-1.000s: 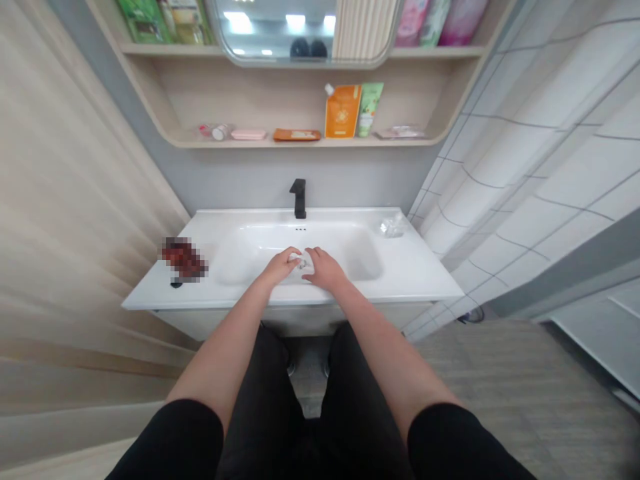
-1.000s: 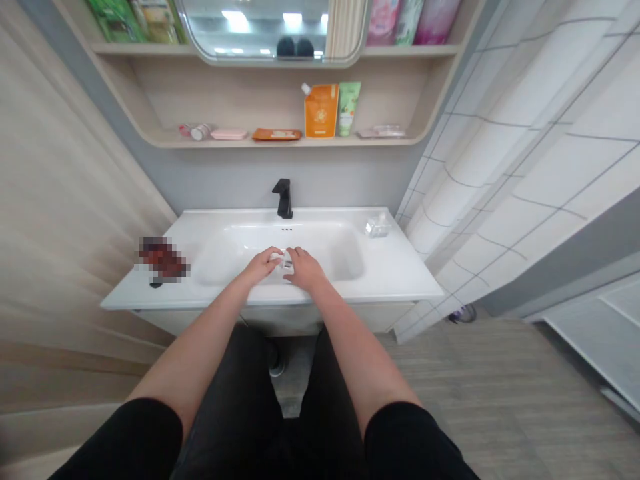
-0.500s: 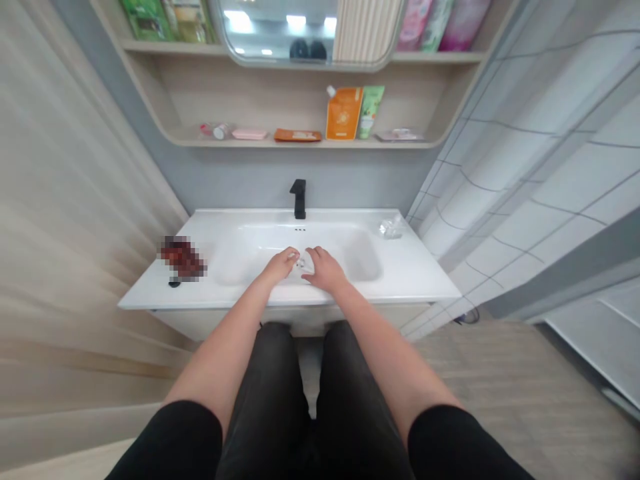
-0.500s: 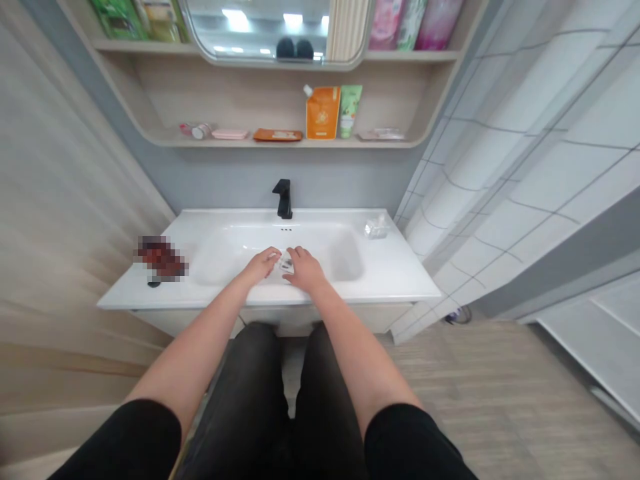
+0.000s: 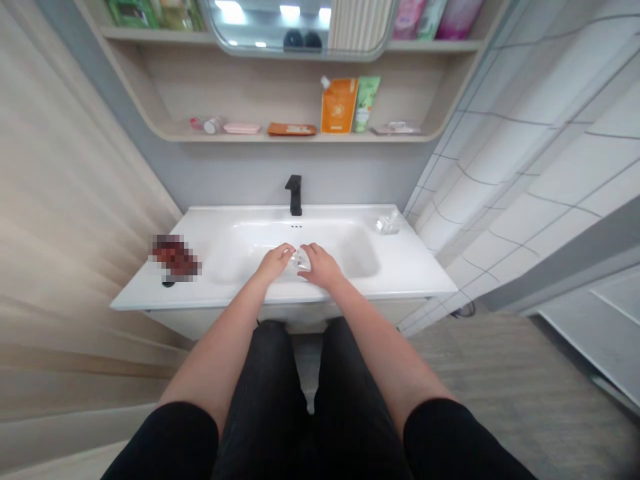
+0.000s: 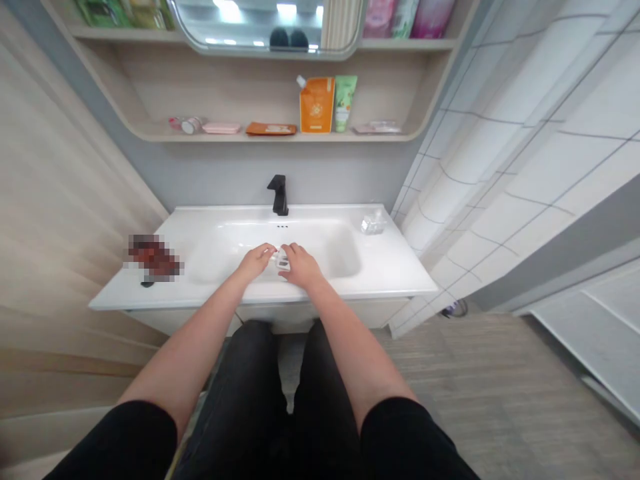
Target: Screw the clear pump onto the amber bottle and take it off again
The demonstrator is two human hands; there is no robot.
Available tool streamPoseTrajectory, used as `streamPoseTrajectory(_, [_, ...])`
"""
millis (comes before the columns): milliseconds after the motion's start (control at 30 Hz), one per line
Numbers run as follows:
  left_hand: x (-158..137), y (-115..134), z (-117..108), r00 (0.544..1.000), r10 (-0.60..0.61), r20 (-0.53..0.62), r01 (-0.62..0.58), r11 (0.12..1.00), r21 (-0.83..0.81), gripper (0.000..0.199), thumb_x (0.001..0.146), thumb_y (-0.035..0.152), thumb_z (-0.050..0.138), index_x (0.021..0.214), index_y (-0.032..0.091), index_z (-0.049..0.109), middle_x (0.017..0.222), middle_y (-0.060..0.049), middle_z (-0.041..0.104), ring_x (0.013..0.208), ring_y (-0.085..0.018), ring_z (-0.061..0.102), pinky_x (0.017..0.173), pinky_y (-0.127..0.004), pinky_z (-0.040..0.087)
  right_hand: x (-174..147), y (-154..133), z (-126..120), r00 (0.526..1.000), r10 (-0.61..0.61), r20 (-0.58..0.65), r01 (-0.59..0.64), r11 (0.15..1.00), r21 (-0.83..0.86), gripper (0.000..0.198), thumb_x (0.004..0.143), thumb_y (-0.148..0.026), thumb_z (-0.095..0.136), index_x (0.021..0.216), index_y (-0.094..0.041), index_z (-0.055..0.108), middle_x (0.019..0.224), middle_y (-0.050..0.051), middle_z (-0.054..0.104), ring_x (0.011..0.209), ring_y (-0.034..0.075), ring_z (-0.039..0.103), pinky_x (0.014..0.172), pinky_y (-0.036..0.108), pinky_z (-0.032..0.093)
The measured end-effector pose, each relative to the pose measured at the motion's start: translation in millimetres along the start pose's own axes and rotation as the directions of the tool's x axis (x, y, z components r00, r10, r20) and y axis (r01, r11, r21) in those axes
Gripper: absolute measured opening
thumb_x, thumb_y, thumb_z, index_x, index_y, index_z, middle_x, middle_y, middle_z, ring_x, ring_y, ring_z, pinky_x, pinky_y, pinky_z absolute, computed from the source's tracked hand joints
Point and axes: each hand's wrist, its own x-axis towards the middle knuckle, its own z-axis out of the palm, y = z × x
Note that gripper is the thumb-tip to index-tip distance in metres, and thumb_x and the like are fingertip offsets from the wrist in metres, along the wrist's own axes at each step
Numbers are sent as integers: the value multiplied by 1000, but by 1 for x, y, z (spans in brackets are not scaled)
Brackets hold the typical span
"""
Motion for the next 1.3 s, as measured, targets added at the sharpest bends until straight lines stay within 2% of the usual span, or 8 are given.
streamPoseTrajectory(133, [2,-2,-3,992,-39,-120,43,999,29,30,101,48,55,101,24,72,73,0,65,73,-20,62,70,-30,45,1,1,0,998,58,-3,-58,998,-38,83,91,-32,87,161,-21,44,150,18,57,136,35,61,118,50,52])
streamPoseTrajectory(333, [5,-5,-3,980,-105,-172,75,981,-177,40,94,41,62,132,27,59,74,6,61,63,-17,59,66,-27,46,2,-1,-2,989,143,-25,-145,983,-110,80,88,-25,81,159,-17,44,149,22,59,132,38,60,115,52,54])
streamPoseTrajectory(533, [4,-5,-7,968,-113,-224,107,994,-38,28,100,49,55,99,25,70,67,2,60,65,-19,58,65,-28,44,4,-2,0,987,163,-12,-163,982,-99,77,93,-34,82,158,-17,43,150,22,59,132,37,61,115,51,54])
streamPoseTrajectory(733, [3,-4,-10,959,-110,-262,105,994,-33,28,100,48,56,102,26,72,76,1,67,70,-18,62,69,-28,45,3,-2,1,982,188,-27,-190,974,-122,77,100,-41,77,161,-14,38,150,25,59,133,38,62,113,50,55])
streamPoseTrajectory(900, [-9,20,-16,925,-121,-359,66,985,-162,25,99,46,58,103,24,69,78,0,70,68,-17,64,70,-28,50,3,-5,-2,961,276,-32,-277,943,-184,74,103,-46,73,158,-11,39,145,27,61,127,38,65,107,48,55])
streamPoseTrajectory(1033, [-50,52,-43,885,-94,-456,-65,945,-321,29,93,47,70,108,23,65,86,-2,77,73,-17,73,70,-29,56,4,-6,-4,972,233,-42,-236,939,-248,69,98,-36,75,153,-9,43,139,25,64,127,37,63,111,47,51])
streamPoseTrajectory(1133, [-102,64,-85,790,-56,-610,-182,929,-321,40,86,47,82,112,23,61,93,-3,80,83,-21,80,73,-31,60,4,-6,-4,977,213,-28,-213,941,-262,66,95,-30,74,150,-8,44,138,24,65,125,36,64,109,45,51])
streamPoseTrajectory(1300, [-180,37,-188,480,-117,-870,-137,969,-206,57,77,40,91,124,25,63,99,-3,81,89,-25,82,82,-41,68,4,-9,-7,974,224,26,-211,945,-249,61,99,-41,74,146,-12,47,135,22,68,122,35,69,103,41,52])
